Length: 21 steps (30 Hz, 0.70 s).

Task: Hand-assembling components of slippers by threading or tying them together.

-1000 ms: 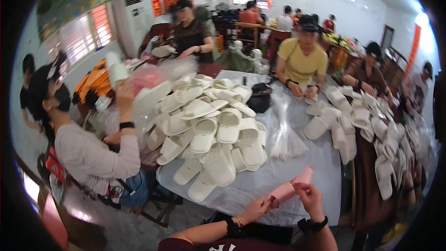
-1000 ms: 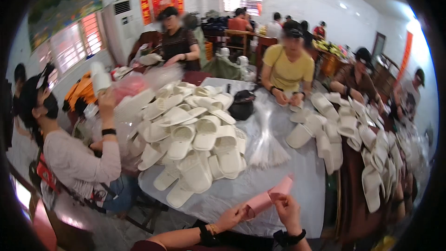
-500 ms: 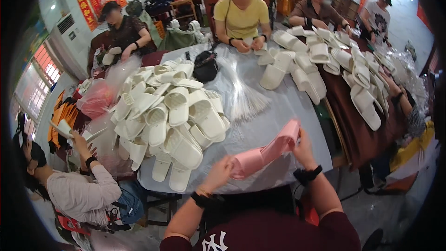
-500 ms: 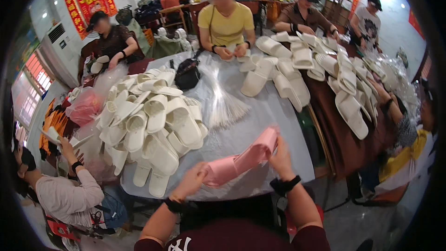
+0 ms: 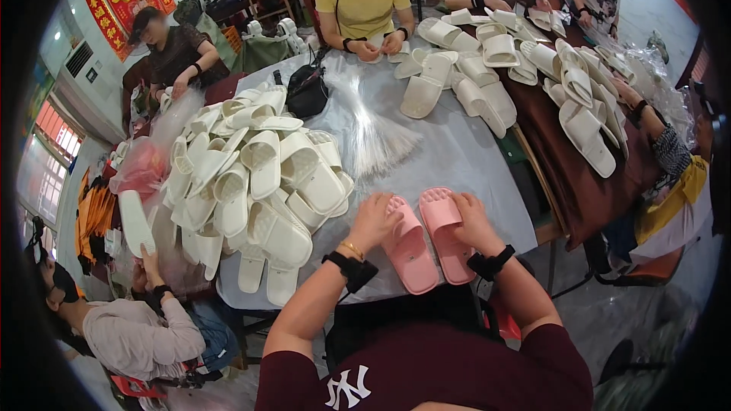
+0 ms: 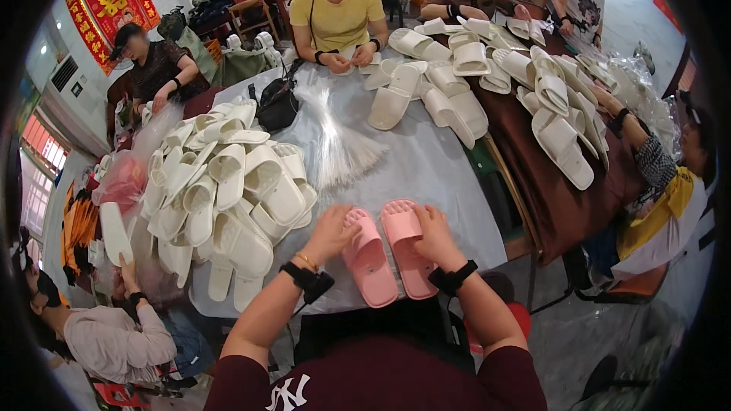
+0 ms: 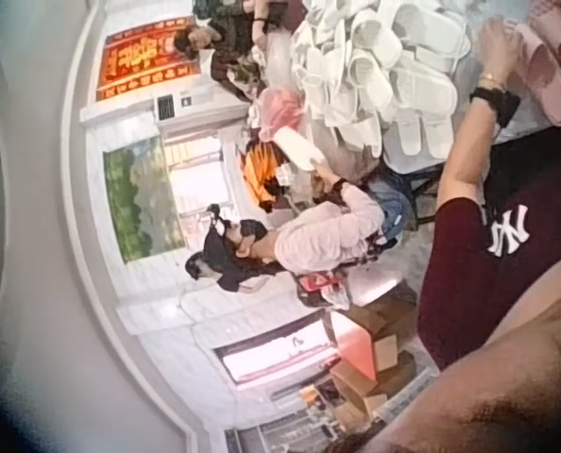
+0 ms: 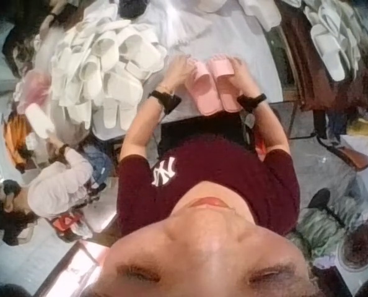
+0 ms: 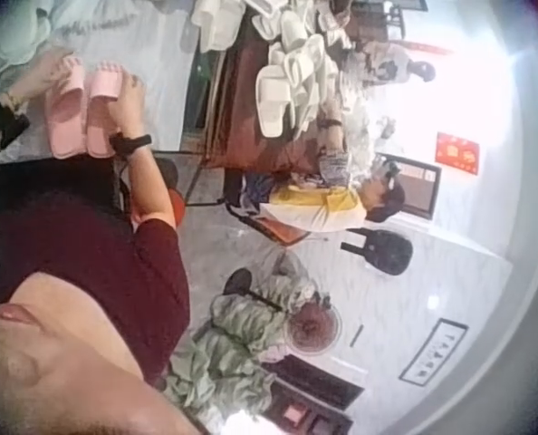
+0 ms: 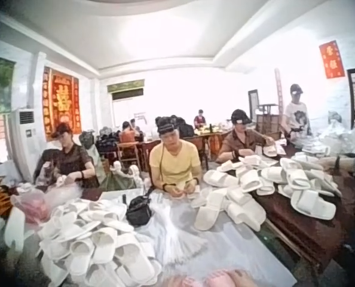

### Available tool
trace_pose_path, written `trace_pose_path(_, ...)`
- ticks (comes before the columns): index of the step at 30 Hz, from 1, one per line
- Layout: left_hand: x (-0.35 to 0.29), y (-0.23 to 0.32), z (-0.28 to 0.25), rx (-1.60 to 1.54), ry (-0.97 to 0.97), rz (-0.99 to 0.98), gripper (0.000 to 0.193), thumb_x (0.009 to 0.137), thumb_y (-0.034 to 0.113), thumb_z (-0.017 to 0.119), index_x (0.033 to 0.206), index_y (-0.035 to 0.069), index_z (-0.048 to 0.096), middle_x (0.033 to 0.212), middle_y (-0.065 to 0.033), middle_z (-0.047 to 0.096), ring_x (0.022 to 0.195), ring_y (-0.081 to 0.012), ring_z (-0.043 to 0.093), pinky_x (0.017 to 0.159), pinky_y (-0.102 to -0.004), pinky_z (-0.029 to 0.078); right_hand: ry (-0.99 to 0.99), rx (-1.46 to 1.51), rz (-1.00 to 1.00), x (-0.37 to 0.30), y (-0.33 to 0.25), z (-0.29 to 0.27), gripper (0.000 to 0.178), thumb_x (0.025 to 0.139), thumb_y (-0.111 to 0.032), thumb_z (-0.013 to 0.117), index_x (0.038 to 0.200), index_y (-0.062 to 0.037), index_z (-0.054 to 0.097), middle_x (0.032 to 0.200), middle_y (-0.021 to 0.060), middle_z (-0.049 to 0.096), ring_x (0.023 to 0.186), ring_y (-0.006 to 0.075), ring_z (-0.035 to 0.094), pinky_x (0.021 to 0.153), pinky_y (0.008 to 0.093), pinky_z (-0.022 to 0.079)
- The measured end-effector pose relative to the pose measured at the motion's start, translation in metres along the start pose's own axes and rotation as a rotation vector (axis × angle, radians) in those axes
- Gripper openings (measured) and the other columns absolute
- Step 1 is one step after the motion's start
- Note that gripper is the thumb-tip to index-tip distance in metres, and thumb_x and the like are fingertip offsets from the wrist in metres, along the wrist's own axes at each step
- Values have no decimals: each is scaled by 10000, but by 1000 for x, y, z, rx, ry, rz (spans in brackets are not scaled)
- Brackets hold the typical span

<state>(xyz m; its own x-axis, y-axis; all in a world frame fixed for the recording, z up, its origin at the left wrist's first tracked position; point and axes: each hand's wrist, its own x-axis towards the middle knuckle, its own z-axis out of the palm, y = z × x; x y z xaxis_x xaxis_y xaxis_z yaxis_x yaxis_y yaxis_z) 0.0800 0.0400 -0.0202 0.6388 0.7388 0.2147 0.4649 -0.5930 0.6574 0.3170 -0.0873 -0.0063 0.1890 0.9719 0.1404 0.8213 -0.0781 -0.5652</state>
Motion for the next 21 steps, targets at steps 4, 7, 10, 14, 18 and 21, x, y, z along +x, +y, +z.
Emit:
trace_pose_path(4, -15, 8, 26, 105, 140, 126, 415, 835, 265, 626, 1161, 16, 564, 1143, -222, 550, 1100, -371, 503, 956, -461, 407, 52, 55, 68, -8, 10, 13, 703, 631, -1, 620, 1310, -17, 437, 1269, 265, 453, 1183, 434, 414, 1017, 456, 368)
trace_pose_path(7, -13, 4, 27, 115, 170, 217, 437, 855, 249, 597, 1209, -2, 547, 1202, -211, 549, 1143, -375, 487, 991, -441, 378, 32, 76, 99, -7, -1, 17, 676, 636, -12, 609, 1293, 9, 448, 1256, 238, 461, 1173, 433, 422, 1010, 448, 369)
trace_pose_path(10, -5, 13, 4, -60, 88, 135, 361, 846, 209, 588, 1147, 8, 577, 1129, -189, 581, 1087, -353, 515, 965, -427, 395, 70, 105, 65, -8, 9, 16, 656, 649, -14, 584, 1290, 7, 448, 1248, 236, 464, 1166, 425, 429, 1002, 436, 377)
trace_pose_path(14, 19, 27, -48, 519, 118, -23, 192, 812, 144, 575, 970, 54, 634, 1036, -137, 606, 1026, -290, 542, 958, -401, 387, 72, 272, 48, -15, 21, 17, 625, 670, -60, 571, 1281, 13, 459, 1186, 237, 498, 1131, 412, 443, 988, 432, 378)
trace_pose_path(18, 55, 8, -65, 1018, 130, -80, 147, 787, 149, 579, 838, 92, 705, 1027, -102, 612, 1061, -265, 528, 1012, -454, 325, 78, 355, 89, -18, 14, 11, 594, 680, -57, 562, 1263, 16, 477, 1138, 220, 517, 1066, 373, 484, 941, 403, 409)
trace_pose_path(21, 68, -11, -63, 1154, 44, -154, 188, 804, 165, 563, 850, 100, 733, 1037, -95, 610, 1084, -273, 511, 1042, -504, 280, 66, 378, 133, -21, 6, 4, 574, 691, -47, 556, 1257, 15, 485, 1119, 212, 522, 1033, 351, 501, 908, 390, 428)
